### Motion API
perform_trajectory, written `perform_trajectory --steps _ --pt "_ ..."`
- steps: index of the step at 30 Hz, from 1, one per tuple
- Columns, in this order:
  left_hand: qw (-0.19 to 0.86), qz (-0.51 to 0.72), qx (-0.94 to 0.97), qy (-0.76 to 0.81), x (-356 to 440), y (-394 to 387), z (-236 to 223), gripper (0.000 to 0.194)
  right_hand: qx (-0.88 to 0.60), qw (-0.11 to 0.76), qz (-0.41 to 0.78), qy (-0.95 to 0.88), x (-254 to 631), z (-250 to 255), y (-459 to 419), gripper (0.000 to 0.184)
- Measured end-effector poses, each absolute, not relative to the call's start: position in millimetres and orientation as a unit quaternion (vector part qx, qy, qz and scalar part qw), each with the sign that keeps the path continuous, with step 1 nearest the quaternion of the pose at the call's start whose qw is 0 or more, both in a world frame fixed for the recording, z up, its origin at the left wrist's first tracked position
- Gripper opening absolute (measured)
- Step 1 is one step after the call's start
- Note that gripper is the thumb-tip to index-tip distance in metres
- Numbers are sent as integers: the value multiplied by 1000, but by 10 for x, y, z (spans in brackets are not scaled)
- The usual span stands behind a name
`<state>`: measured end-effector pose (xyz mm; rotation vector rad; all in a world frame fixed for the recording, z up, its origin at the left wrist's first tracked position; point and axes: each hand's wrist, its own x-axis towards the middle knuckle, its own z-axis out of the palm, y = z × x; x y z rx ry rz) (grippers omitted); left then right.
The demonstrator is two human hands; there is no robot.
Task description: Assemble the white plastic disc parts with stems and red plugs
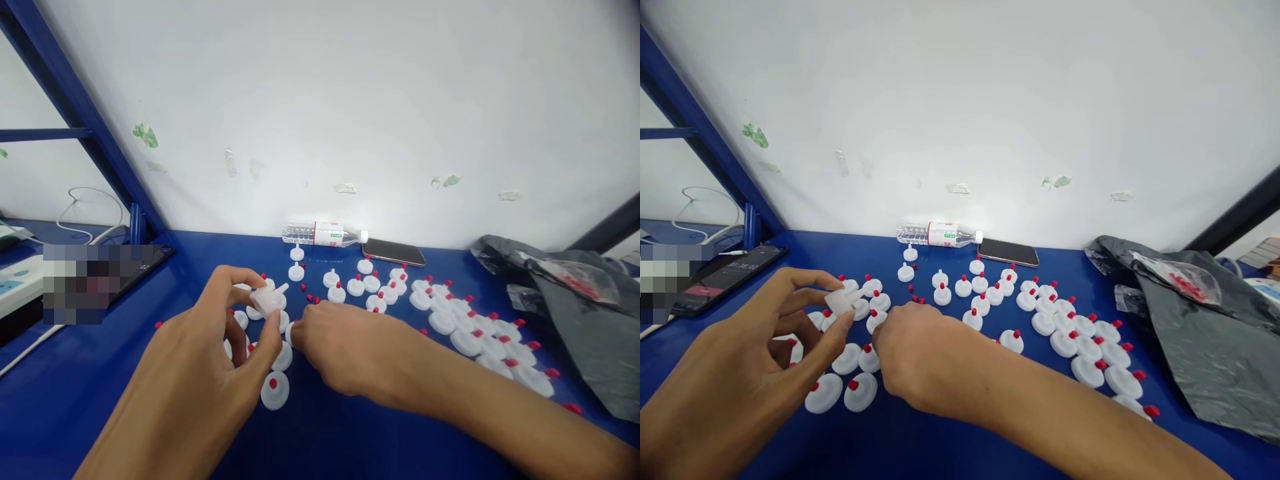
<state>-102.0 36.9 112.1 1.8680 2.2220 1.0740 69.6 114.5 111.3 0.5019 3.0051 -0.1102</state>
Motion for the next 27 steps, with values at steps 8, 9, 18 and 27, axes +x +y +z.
perform_trajectory --steps 8,9,18,27 --pt "53 315 613 722 -1023 358 1202 40 295 65 -71 950 720 1520 1368 24" --pt "55 314 616 721 -1031 353 1198 37 321 51 -87 942 737 1602 1417 24" --pt "86 308 600 733 -1036 374 1165 36 326 -177 -237 898 727 1933 1516 16" --pt "81 323 614 716 -1023 393 1159 34 280 -157 -302 898 631 1813 1493 16"
